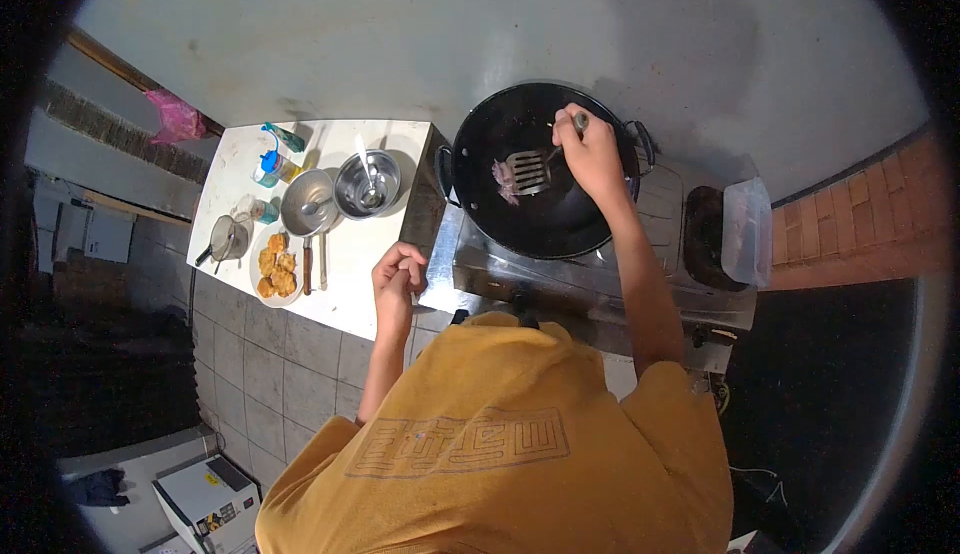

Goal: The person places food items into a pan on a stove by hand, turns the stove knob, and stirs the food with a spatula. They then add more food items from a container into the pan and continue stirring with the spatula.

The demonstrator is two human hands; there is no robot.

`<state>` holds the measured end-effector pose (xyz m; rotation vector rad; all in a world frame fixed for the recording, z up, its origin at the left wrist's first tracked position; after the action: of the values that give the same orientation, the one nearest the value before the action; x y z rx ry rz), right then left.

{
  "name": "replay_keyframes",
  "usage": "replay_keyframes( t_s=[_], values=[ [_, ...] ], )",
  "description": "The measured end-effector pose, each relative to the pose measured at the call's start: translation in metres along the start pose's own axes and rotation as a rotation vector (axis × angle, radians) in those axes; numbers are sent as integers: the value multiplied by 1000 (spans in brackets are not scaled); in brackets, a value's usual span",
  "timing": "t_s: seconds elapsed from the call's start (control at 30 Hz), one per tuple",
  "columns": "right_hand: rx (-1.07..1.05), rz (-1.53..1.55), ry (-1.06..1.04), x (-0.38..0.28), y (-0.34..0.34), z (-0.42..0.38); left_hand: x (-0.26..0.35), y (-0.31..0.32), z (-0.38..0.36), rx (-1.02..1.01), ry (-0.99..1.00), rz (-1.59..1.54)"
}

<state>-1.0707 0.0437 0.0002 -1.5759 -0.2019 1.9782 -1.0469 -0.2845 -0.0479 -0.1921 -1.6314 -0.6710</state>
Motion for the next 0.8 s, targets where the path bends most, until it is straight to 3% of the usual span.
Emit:
replay_keyframes(
  t_s=[0.27,0.33,0.8],
  values=[
    [54,-40,30,-11,-13,-3,-2,-4,-2,22,1,-2],
    [59,-57,127,-8,-20,-9,-2,-4,-2,28,-16,0],
    [176,-24,95,33,-32,-30,-4,-1,1,3,-28,5]
  ],
)
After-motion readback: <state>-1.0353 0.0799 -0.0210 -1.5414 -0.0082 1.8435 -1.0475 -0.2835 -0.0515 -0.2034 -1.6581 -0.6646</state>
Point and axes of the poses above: each hand's wrist, its own z-axis towards the middle knuckle, its own y-axis out of the palm, x = y × z, the point moved 1 cm from there along z, towards the middle knuckle, and after that the axes turned 11 degrees about -x, right-handed, at the moved point
